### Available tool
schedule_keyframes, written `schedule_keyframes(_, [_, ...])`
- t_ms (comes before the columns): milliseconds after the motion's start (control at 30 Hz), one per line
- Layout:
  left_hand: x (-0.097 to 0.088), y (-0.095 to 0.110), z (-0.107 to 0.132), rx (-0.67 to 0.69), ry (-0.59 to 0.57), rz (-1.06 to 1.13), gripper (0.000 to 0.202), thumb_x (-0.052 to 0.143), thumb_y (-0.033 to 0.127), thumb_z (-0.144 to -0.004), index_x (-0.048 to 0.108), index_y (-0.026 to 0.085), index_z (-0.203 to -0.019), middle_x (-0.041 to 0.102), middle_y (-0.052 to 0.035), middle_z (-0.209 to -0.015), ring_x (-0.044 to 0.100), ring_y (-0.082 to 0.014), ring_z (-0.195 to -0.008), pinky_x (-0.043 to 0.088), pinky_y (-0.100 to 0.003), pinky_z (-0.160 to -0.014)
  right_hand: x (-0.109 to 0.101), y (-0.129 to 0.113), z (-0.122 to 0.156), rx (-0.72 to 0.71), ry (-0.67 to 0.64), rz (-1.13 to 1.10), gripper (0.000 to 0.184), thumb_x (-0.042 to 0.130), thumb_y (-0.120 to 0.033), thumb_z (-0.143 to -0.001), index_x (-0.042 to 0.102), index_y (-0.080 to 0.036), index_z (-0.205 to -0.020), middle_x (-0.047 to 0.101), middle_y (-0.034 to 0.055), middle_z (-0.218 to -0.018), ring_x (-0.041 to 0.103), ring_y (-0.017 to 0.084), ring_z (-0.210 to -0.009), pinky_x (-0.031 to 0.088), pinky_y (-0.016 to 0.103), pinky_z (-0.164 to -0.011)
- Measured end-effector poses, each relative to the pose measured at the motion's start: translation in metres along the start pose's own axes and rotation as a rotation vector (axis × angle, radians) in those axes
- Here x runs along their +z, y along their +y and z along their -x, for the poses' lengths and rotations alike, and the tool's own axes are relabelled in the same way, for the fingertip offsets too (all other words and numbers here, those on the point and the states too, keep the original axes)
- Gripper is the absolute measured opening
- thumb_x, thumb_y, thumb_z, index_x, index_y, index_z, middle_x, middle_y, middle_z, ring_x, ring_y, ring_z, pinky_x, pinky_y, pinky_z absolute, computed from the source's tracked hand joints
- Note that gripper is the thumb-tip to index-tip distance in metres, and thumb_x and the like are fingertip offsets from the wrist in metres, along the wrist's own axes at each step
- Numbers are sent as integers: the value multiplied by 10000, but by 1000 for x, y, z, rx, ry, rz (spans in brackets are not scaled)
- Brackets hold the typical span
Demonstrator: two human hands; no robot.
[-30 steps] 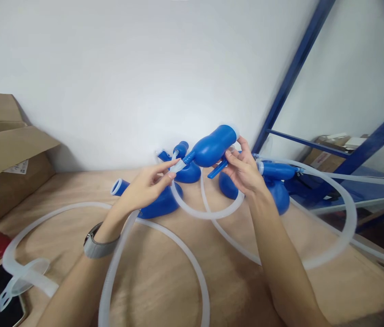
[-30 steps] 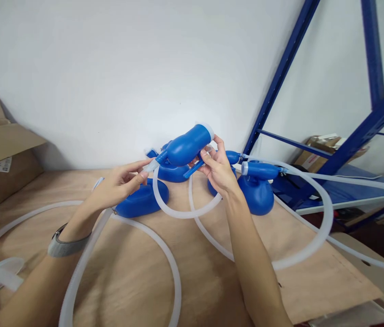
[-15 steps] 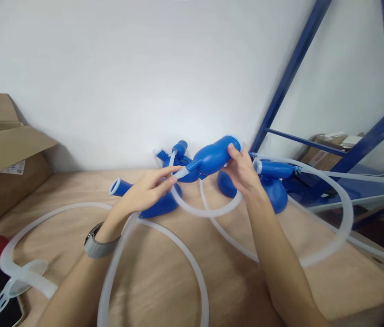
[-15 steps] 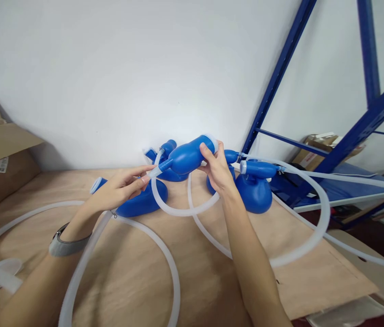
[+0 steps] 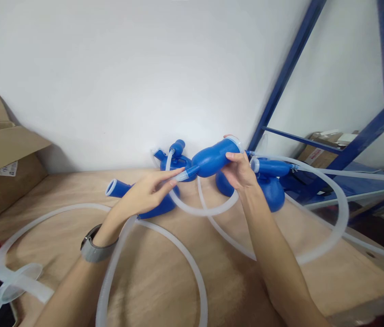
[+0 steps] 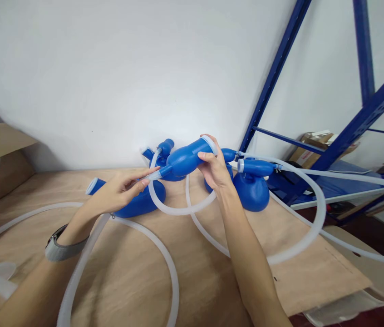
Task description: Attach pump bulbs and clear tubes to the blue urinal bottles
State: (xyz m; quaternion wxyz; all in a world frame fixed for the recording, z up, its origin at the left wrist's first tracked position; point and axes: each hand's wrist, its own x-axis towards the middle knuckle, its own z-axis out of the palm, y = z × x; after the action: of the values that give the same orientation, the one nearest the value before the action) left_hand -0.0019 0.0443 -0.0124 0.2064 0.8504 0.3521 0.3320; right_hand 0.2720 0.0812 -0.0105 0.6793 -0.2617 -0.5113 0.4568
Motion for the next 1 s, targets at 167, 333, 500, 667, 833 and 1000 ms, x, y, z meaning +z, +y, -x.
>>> schedule_keyframes(167, [6, -2, -1, 129, 90, -114, 457, 478, 475, -1076, 649, 168, -1368, 721, -106, -1134, 670, -254, -993, 510, -365, -921, 11, -1, 5, -6, -26, -70, 576, 803, -268, -604, 541, -354, -1110, 673, -39, -984, 717, 288, -1058, 621, 468, -874])
schedule_keyframes(333, [5, 6, 2, 119, 49, -163, 355, 393, 448, -1101, 621, 178, -1135, 670, -51, -878, 639, -236, -794, 467, -342, -749, 16, -10, 13, -94, -120, -49, 603, 841, -268, -608, 525, -364, -1112, 686, -38, -1024, 701, 264, -1080, 608, 414, -862])
schedule_keyframes(500, [4, 20, 5, 100, 9, -108, 336, 348, 463, -1099, 551, 199, -1054, 640, -29, -832, 619, -228, -752, 432, -340, -707, 18, -25, 21, -254, -140, 95, 630, 918, -378, -583, 530, -372, -1079, 688, -13, -1033, 665, 253, -974, 591, 398, -765])
schedule_keyframes(667, [3, 25, 8, 94, -26, -83, 326, 331, 478, -1094, 497, 220, -982, 607, -11, -806, 580, -214, -729, 406, -335, -697, 16, -29, 22, -302, -240, 99, 610, 929, -393, -606, 547, -372, -1081, 697, -21, -1041, 652, 222, -971, 577, 383, -831])
schedule_keyframes(833, [7, 24, 8, 105, -111, -64, 303, 360, 484, -1084, 467, 230, -958, 557, 11, -763, 526, -194, -674, 380, -325, -668, 15, -31, 25, -332, -251, 204, 608, 950, -472, -596, 580, -335, -1059, 677, 13, -1044, 647, 256, -1040, 555, 415, -918])
schedule_keyframes(1000, [12, 26, 8, 86, -74, -94, 321, 344, 497, -1080, 456, 231, -939, 540, 2, -752, 507, -202, -662, 362, -332, -646, 15, -34, 30, -389, -242, 286, 575, 938, -508, -617, 613, -356, -1066, 668, 21, -1071, 648, 291, -1077, 555, 471, -971])
